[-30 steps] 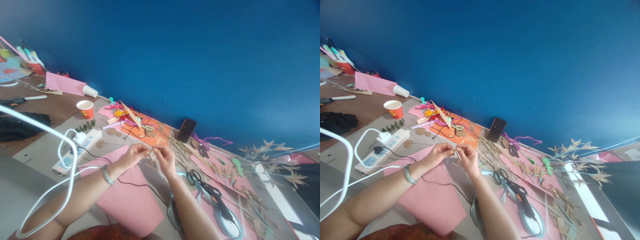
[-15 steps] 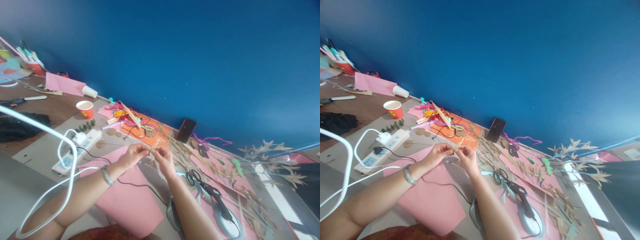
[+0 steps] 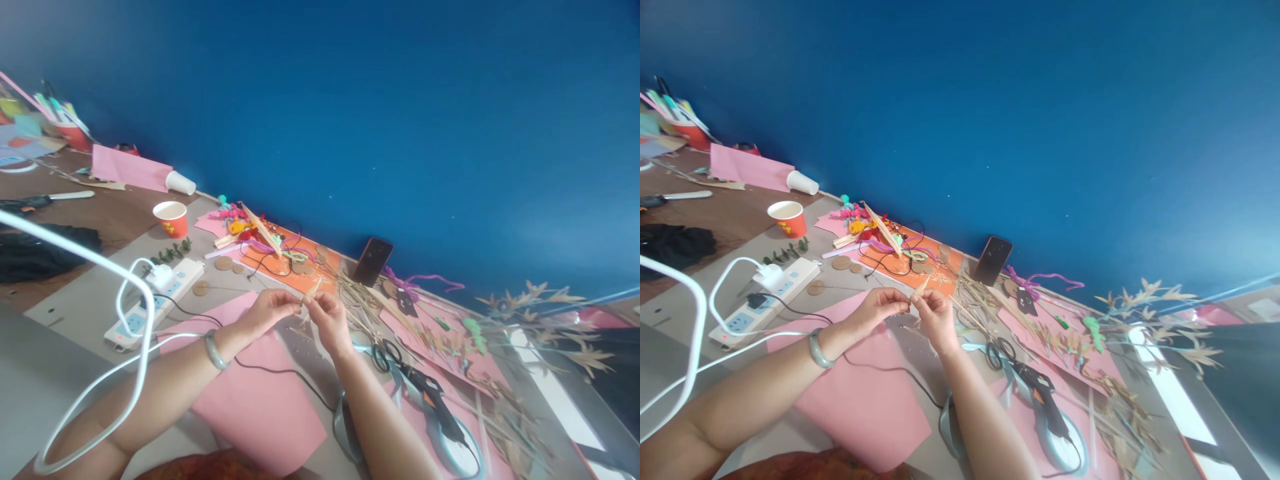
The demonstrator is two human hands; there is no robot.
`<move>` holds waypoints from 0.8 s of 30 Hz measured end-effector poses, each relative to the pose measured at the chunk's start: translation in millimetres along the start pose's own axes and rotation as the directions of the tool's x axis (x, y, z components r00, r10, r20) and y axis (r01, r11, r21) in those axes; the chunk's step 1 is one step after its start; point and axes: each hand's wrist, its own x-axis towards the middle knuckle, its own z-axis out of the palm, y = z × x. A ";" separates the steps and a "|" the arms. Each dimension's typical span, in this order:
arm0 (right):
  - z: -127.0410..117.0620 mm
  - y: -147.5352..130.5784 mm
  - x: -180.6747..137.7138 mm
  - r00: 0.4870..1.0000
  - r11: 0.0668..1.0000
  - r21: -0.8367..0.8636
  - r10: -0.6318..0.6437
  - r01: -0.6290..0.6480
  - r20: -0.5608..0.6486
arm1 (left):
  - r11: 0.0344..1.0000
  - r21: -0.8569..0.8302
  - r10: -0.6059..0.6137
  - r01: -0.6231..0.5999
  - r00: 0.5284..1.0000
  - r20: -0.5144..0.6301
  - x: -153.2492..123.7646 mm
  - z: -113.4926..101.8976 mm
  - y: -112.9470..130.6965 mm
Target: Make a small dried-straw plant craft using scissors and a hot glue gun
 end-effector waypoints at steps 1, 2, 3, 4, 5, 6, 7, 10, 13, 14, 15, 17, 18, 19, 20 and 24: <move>0.6 -0.4 -0.3 1.000 1.000 0.000 -0.003 0.003 -0.001 | 1.000 -0.001 0.001 -0.001 1.000 -0.003 0.1 0.0 -0.6; 1.2 -0.8 -0.7 1.000 1.000 0.002 -0.006 0.006 0.000 | 1.000 0.000 0.001 -0.001 1.000 -0.008 0.4 -0.1 -1.3; 1.7 -1.1 -1.0 1.000 1.000 0.005 -0.006 0.006 0.000 | 1.000 0.003 0.002 -0.002 1.000 -0.010 0.8 -0.3 -2.4; 2.2 -1.2 -1.3 1.000 1.000 0.010 -0.006 0.006 0.001 | 1.000 0.006 0.005 -0.005 1.000 -0.014 1.2 -0.6 -3.5; 2.6 -1.1 -1.5 1.000 1.000 0.016 -0.003 0.003 0.001 | 1.000 0.009 0.008 -0.007 1.000 -0.019 1.7 -1.0 -4.7; 2.9 -0.9 -1.7 1.000 1.000 0.023 0.000 0.000 0.000 | 1.000 0.011 0.010 -0.010 1.000 -0.025 2.1 -1.3 -5.9; 3.1 -0.6 -1.7 1.000 1.000 0.029 0.005 -0.005 -0.001 | 1.000 0.013 0.013 -0.012 0.999 -0.034 2.6 -1.6 -7.1; 3.9 -0.3 -2.0 1.000 0.999 0.043 0.013 -0.013 -0.013 | 1.000 0.014 0.019 -0.018 0.999 -0.051 3.6 -2.1 -9.9; 5.1 -1.4 -2.6 1.000 0.999 0.050 0.020 -0.019 -0.020 | 1.000 0.012 0.021 -0.021 0.999 -0.045 3.8 -2.5 -11.6; 5.4 -1.8 -2.9 1.000 0.998 0.050 0.023 -0.022 -0.018 | 1.000 0.015 0.022 -0.021 0.999 -0.042 3.6 -2.7 -11.8; 5.6 -2.1 -3.1 1.000 0.998 0.051 0.026 -0.025 -0.014 | 1.000 0.020 0.025 -0.024 0.999 -0.038 3.3 -2.9 -11.7; 5.3 -1.8 -3.3 0.999 0.998 0.053 0.030 -0.030 -0.011 | 0.999 0.026 0.030 -0.030 0.999 -0.028 2.5 -3.3 -10.9; 4.9 -1.1 -3.2 0.999 0.998 0.057 0.033 -0.033 -0.007 | 0.999 0.026 0.033 -0.032 0.999 -0.023 2.1 -3.5 -10.3; 4.2 0.0 -2.8 0.999 0.997 0.064 0.035 -0.035 -0.002 | 0.999 0.025 0.034 -0.034 0.999 -0.018 1.8 -3.6 -9.6; 3.2 1.3 -2.3 0.999 0.996 0.075 0.037 -0.037 0.007 | 0.999 0.023 0.034 -0.033 0.999 -0.012 1.5 -3.6 -9.0; -1.3 7.6 0.7 0.998 0.988 0.148 0.027 -0.034 0.050 | 0.999 0.030 0.030 -0.030 1.000 0.001 1.2 -3.7 -7.7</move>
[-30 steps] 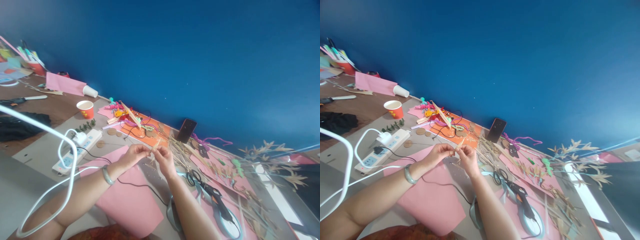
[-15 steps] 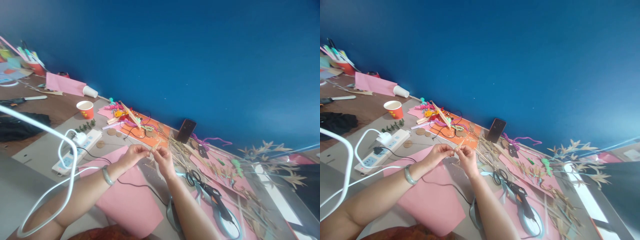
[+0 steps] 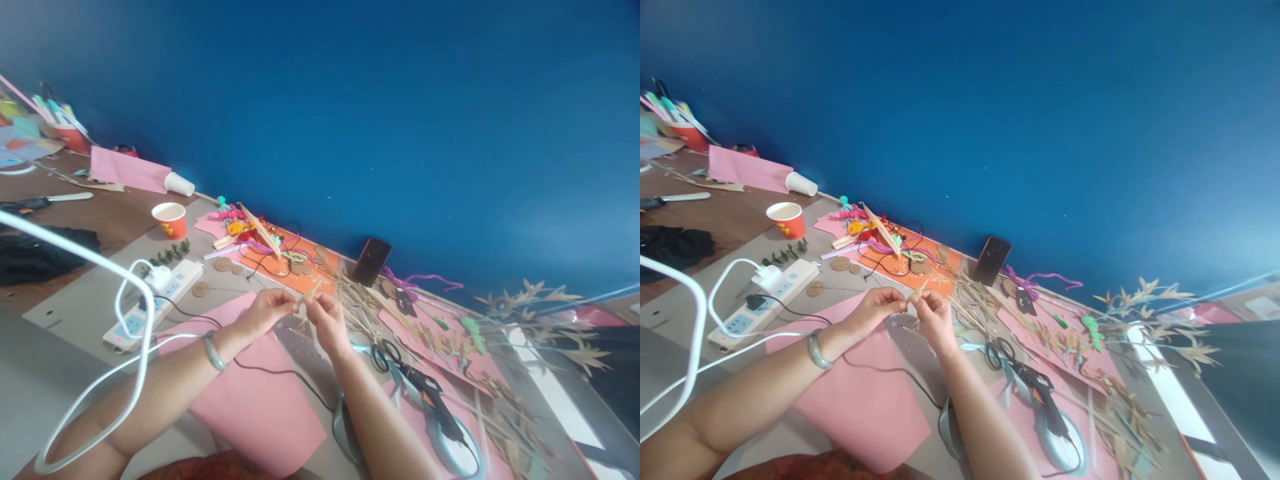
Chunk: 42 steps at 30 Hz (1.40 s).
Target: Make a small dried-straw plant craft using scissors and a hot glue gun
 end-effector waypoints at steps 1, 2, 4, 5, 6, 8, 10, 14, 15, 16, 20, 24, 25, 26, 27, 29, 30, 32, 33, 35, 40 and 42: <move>-1.2 1.2 0.7 1.000 1.000 0.013 -0.008 0.008 0.004 | 1.000 0.009 -0.001 0.001 1.000 0.006 0.0 0.0 0.1; -2.3 2.4 1.4 1.000 1.000 0.022 -0.015 0.015 0.004 | 1.000 0.020 -0.001 0.000 1.000 0.011 -0.2 -0.1 0.3; -3.5 4.1 2.5 1.000 0.999 0.037 -0.020 0.020 0.003 | 0.999 0.050 0.002 -0.003 1.000 0.020 -0.6 -0.2 0.6; -3.7 4.7 3.0 1.000 0.999 0.044 -0.017 0.017 0.005 | 0.998 0.066 0.005 -0.006 1.000 0.024 -0.9 -0.3 0.9; -3.6 5.2 3.4 1.000 0.999 0.053 -0.011 0.010 0.007 | 0.997 0.081 0.007 -0.009 1.000 0.025 -1.2 -0.4 1.1; -3.0 5.5 4.2 1.000 0.997 0.071 0.005 -0.006 0.011 | 0.994 0.105 0.008 -0.011 1.000 0.023 -1.6 -0.5 1.4; -2.3 5.4 4.7 1.000 0.997 0.079 0.018 -0.019 0.008 | 0.993 0.114 0.015 -0.016 1.000 0.015 -1.5 -0.6 1.1; -2.2 3.6 3.8 1.000 0.997 0.078 0.019 -0.019 -0.007 | 0.994 0.104 0.043 -0.040 0.999 -0.022 0.4 -0.2 -1.1; -2.0 2.7 3.0 1.000 0.998 0.065 0.018 -0.018 -0.004 | 0.994 0.102 0.048 -0.044 0.998 -0.034 0.8 -0.1 -1.7; -1.6 1.6 2.1 1.000 0.999 0.047 0.017 -0.017 0.003 | 0.994 0.103 0.054 -0.049 0.998 -0.045 1.2 0.1 -2.2; 3.0 -4.8 -1.9 1.000 0.999 -0.044 0.005 -0.005 -0.001 | 0.985 0.148 0.101 -0.090 0.993 -0.067 1.1 0.9 -2.2; 6.7 -10.4 -3.9 0.999 0.991 -0.131 -0.004 -0.002 -0.050 | 0.985 0.141 0.112 -0.101 0.991 -0.072 1.1 1.1 -1.4; 6.8 -11.0 -4.0 0.998 0.989 -0.151 -0.007 -0.001 -0.055 | 0.988 0.120 0.104 -0.095 0.992 -0.067 1.4 1.0 -1.6; 6.7 -11.4 -3.9 0.998 0.986 -0.166 -0.009 0.000 -0.058 | 0.992 0.098 0.091 -0.085 0.994 -0.059 1.7 0.8 -1.8; 6.4 -11.4 -3.7 0.998 0.984 -0.176 -0.011 0.001 -0.059 | 0.994 0.076 0.077 -0.073 0.996 -0.049 2.1 0.5 -2.2; 5.5 -10.8 -3.0 0.998 0.983 -0.185 -0.013 0.003 -0.057 | 0.998 0.042 0.048 -0.046 0.998 -0.035 2.8 0.0 -2.8; 5.0 -10.4 -2.7 0.998 0.982 -0.187 -0.014 0.003 -0.058 | 0.999 0.035 0.035 -0.034 0.999 -0.033 3.0 -0.3 -3.0; 4.1 -9.7 -2.0 0.998 0.981 -0.194 -0.017 0.004 -0.067 | 0.999 0.043 0.018 -0.016 0.999 -0.039 3.0 -0.8 -3.2; 3.8 -9.5 -1.8 0.997 0.980 -0.200 -0.018 0.003 -0.072 | 0.999 0.053 0.014 -0.012 0.999 -0.040 2.9 -1.1 -3.3; 3.7 -9.5 -1.7 0.997 0.977 -0.211 -0.019 0.002 -0.081 | 0.997 0.072 0.005 -0.002 0.999 -0.039 2.8 -1.5 -3.5; 5.2 -10.0 -2.3 0.997 0.972 -0.234 -0.029 0.010 -0.075 | 0.999 0.050 -0.009 0.012 0.998 -0.068 3.8 -0.5 -3.5; 6.2 -9.9 -2.6 0.997 0.973 -0.232 -0.029 0.011 -0.076 | 1.000 0.025 -0.011 0.014 0.996 -0.083 4.2 0.5 -2.8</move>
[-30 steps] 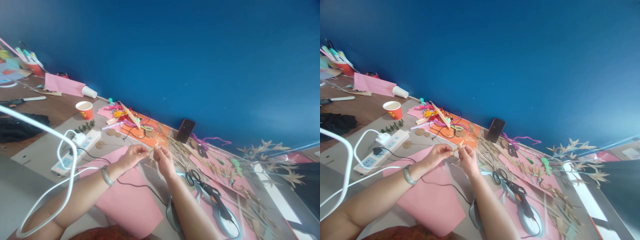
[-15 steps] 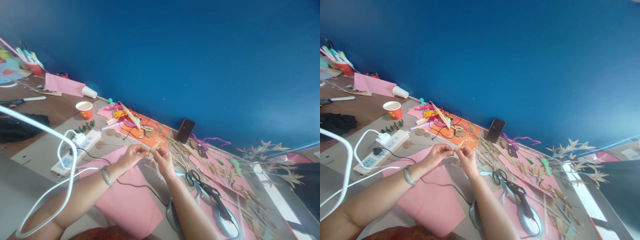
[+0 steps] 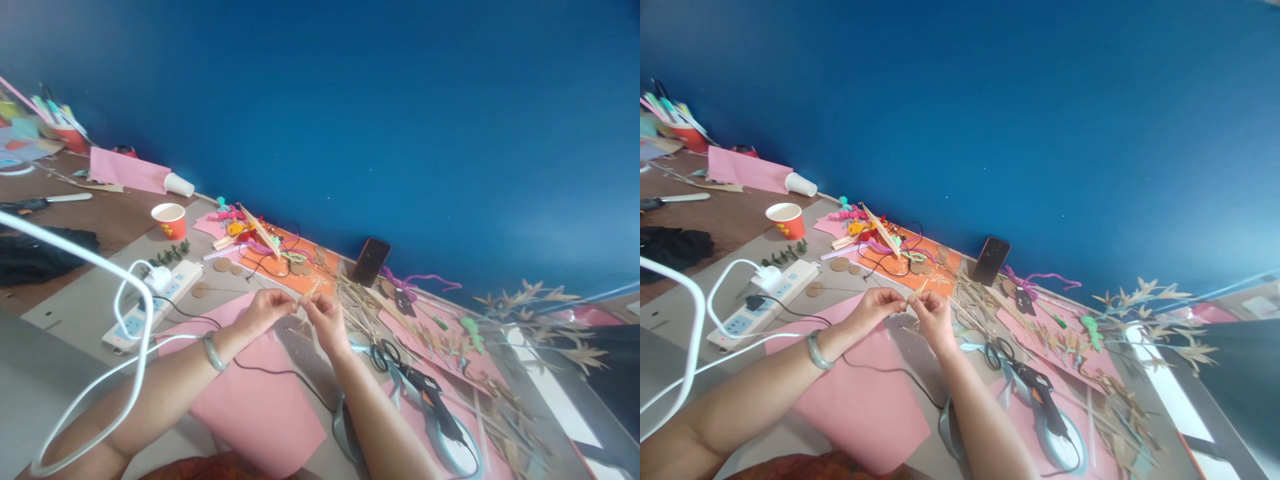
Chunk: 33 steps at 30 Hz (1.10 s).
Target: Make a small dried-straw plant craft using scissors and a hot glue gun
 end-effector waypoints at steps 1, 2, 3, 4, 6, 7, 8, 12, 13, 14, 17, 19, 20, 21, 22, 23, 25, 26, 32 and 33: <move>0.5 0.0 -0.2 1.000 1.000 0.003 0.002 -0.002 0.001 | 1.000 -0.010 -0.003 0.003 1.000 -0.003 0.0 0.5 0.4; 0.9 -0.1 -0.3 1.000 1.000 0.005 0.006 -0.006 0.001 | 1.000 -0.020 -0.005 0.005 1.000 -0.002 -0.2 1.0 1.0; 1.1 0.0 -0.5 1.000 1.000 0.007 0.011 -0.011 0.000 | 1.000 -0.031 -0.004 0.004 1.000 0.001 -0.4 1.5 1.5; 1.2 0.2 -0.5 1.000 1.000 0.008 0.016 -0.016 -0.001 | 0.999 -0.042 -0.002 0.002 1.000 0.007 -0.8 1.9 2.1; 0.7 1.0 -0.4 1.000 1.000 0.017 0.018 -0.018 -0.003 | 0.998 -0.063 0.003 -0.002 1.000 0.017 -1.5 2.5 3.4; 0.2 1.8 -0.1 1.000 0.999 0.028 0.017 -0.017 -0.001 | 0.998 -0.067 0.006 -0.005 1.000 0.019 -1.9 2.6 4.0; -0.6 2.9 0.3 1.000 0.999 0.044 0.017 -0.017 0.002 | 0.998 -0.065 0.009 -0.007 1.000 0.022 -2.2 2.7 4.6; -3.4 9.1 3.8 0.999 0.993 0.116 0.029 -0.031 0.020 | 0.999 -0.029 0.020 -0.018 0.999 0.046 -3.0 1.6 5.2; -3.5 10.6 4.9 0.999 0.989 0.141 0.036 -0.039 0.028 | 1.000 -0.018 0.026 -0.025 0.998 0.055 -3.1 1.1 4.8; -3.4 12.1 5.9 0.998 0.984 0.172 0.046 -0.052 0.040 | 0.999 -0.008 0.036 -0.035 0.997 0.064 -3.3 0.6 4.4; -1.3 14.6 8.0 0.991 0.953 0.279 0.095 -0.118 0.096 | 0.997 0.019 0.072 -0.074 0.993 0.094 -3.8 -1.0 3.0; -0.1 14.2 8.9 0.986 0.941 0.302 0.120 -0.151 0.119 | 0.996 0.029 0.083 -0.087 0.991 0.108 -3.7 -1.8 2.5; 0.1 13.1 9.5 0.985 0.944 0.291 0.125 -0.155 0.117 | 0.996 0.031 0.085 -0.089 0.990 0.109 -3.4 -2.1 2.4; -0.3 11.5 10.3 0.986 0.951 0.270 0.126 -0.151 0.107 | 0.996 0.029 0.082 -0.086 0.991 0.105 -2.8 -2.3 2.2; -1.1 9.2 11.6 0.988 0.959 0.244 0.124 -0.142 0.090 | 0.996 0.021 0.082 -0.085 0.992 0.096 -1.9 -2.5 2.0; -2.6 6.3 13.5 0.991 0.967 0.218 0.118 -0.130 0.069 | 0.997 0.012 0.081 -0.082 0.993 0.087 -0.9 -2.6 1.5; -7.5 -1.4 19.5 0.995 0.976 0.191 0.098 -0.100 0.020 | 0.996 -0.022 0.082 -0.081 0.995 0.061 1.5 -2.7 0.2; -11.1 -6.3 23.8 0.996 0.977 0.193 0.090 -0.088 -0.005 | 0.996 -0.037 0.081 -0.079 0.996 0.045 2.6 -2.8 -0.6; -53.2 -50.0 47.0 0.991 0.975 0.218 0.068 -0.042 -0.112 | 0.994 -0.093 0.060 -0.063 0.998 -0.032 6.1 -5.6 -4.7; -63.8 -58.6 45.5 0.993 0.986 0.162 0.047 -0.029 -0.106 | 0.993 -0.095 0.061 -0.065 0.997 -0.038 6.2 -6.0 -5.0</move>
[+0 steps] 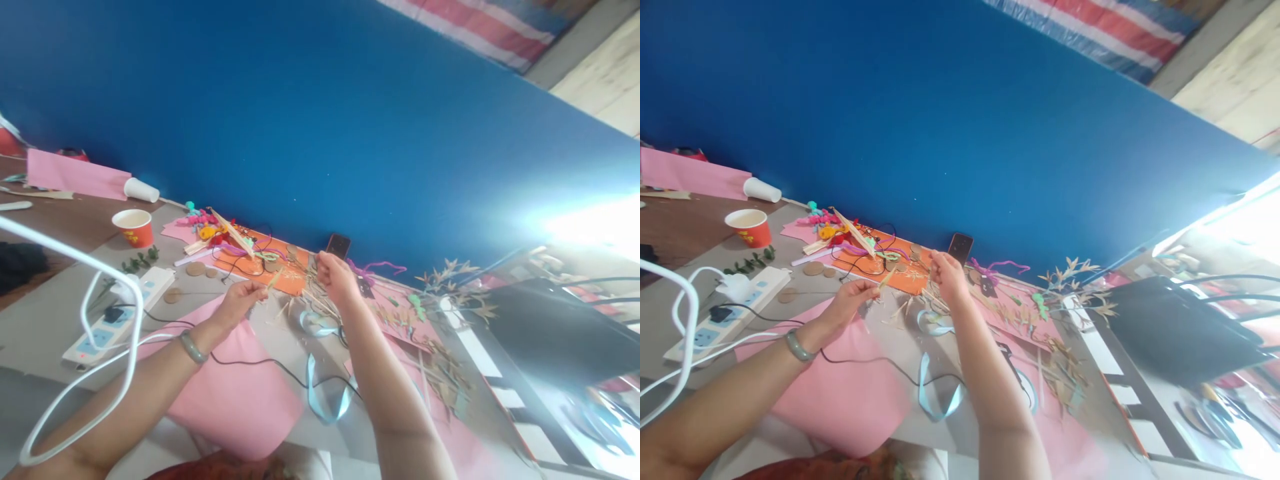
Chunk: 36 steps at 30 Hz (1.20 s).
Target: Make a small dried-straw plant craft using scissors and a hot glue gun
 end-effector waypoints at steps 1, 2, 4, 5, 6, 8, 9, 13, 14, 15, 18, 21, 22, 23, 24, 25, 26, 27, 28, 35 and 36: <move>-10.5 -9.7 -3.3 1.000 0.996 -0.090 -0.025 0.026 0.009 | 1.000 -0.002 0.003 -0.003 1.000 -0.002 0.1 -0.3 -0.2; -22.2 -18.3 -9.2 0.999 0.973 -0.225 -0.046 0.049 0.018 | 1.000 -0.003 0.008 -0.008 1.000 -0.002 0.3 -0.3 -0.4; -49.7 -30.8 -27.5 0.994 0.813 -0.573 -0.081 0.106 0.069 | 1.000 -0.004 0.020 -0.020 1.000 0.001 0.6 0.1 -0.7; -65.3 -33.9 -38.9 0.990 0.689 -0.712 -0.077 0.138 0.117 | 1.000 -0.005 0.023 -0.023 1.000 0.000 0.7 0.4 -0.9; -82.0 -34.5 -51.1 0.989 0.553 -0.821 -0.050 0.145 0.141 | 1.000 -0.008 0.023 -0.023 1.000 -0.001 0.9 0.6 -1.1; -117.5 -28.7 -75.5 0.998 0.268 -0.962 0.033 0.049 0.060 | 1.000 -0.014 0.019 -0.019 1.000 -0.006 1.1 0.6 -1.4; -135.3 -22.8 -86.9 0.999 0.153 -0.987 0.037 -0.044 -0.038 | 1.000 -0.016 0.018 -0.018 1.000 -0.007 1.2 0.3 -1.5; -194.4 9.9 -124.8 0.950 -0.104 -0.949 0.072 -0.297 -0.305 | 0.999 0.018 0.038 -0.039 0.999 0.018 1.3 -2.3 -2.1; -204.0 18.1 -132.1 0.929 -0.115 -0.932 0.104 -0.343 -0.355 | 0.999 0.029 0.042 -0.042 0.999 0.025 1.4 -3.0 -2.5; -211.2 25.6 -138.4 0.905 -0.117 -0.914 0.139 -0.387 -0.401 | 0.998 0.040 0.042 -0.043 0.999 0.029 1.6 -3.5 -2.9; -220.6 42.8 -150.5 0.875 -0.034 -0.903 0.232 -0.429 -0.425 | 0.997 0.068 0.037 -0.039 0.999 0.030 2.0 -4.2 -4.2; -220.3 52.9 -152.9 0.885 0.076 -0.901 0.237 -0.428 -0.400 | 0.996 0.077 0.035 -0.038 0.999 0.028 2.4 -3.8 -4.9; -220.0 55.5 -152.3 0.884 0.105 -0.893 0.231 -0.437 -0.405 | 0.997 0.071 0.034 -0.036 0.999 0.024 2.5 -3.5 -5.0; -220.1 57.8 -151.7 0.881 0.135 -0.883 0.226 -0.450 -0.415 | 0.997 0.063 0.032 -0.033 0.999 0.019 2.5 -3.1 -5.0; -220.6 60.1 -151.2 0.877 0.168 -0.869 0.220 -0.465 -0.427 | 0.998 0.055 0.029 -0.030 1.000 0.009 2.6 -2.6 -5.0; -221.4 62.3 -151.3 0.871 0.205 -0.852 0.217 -0.482 -0.440 | 0.999 0.045 0.028 -0.028 1.000 0.000 2.6 -2.1 -5.1; -222.4 64.4 -152.0 0.863 0.246 -0.830 0.216 -0.501 -0.457 | 0.999 0.035 0.030 -0.029 1.000 -0.011 2.7 -1.7 -5.1; -223.4 66.3 -153.6 0.852 0.294 -0.800 0.216 -0.523 -0.477 | 0.999 0.027 0.031 -0.031 0.999 -0.017 2.8 -1.3 -5.2; -224.3 67.6 -155.9 0.842 0.353 -0.764 0.214 -0.540 -0.496 | 0.999 0.020 0.035 -0.035 0.999 -0.021 2.9 -1.0 -5.2; -213.1 52.3 -177.5 0.855 0.797 -0.491 0.062 -0.353 -0.515 | 1.000 -0.008 0.023 -0.023 1.000 0.005 1.7 2.2 -0.6; -208.6 48.1 -178.8 0.852 0.833 -0.457 0.033 -0.312 -0.522 | 1.000 -0.018 0.019 -0.019 1.000 0.008 1.3 2.7 0.2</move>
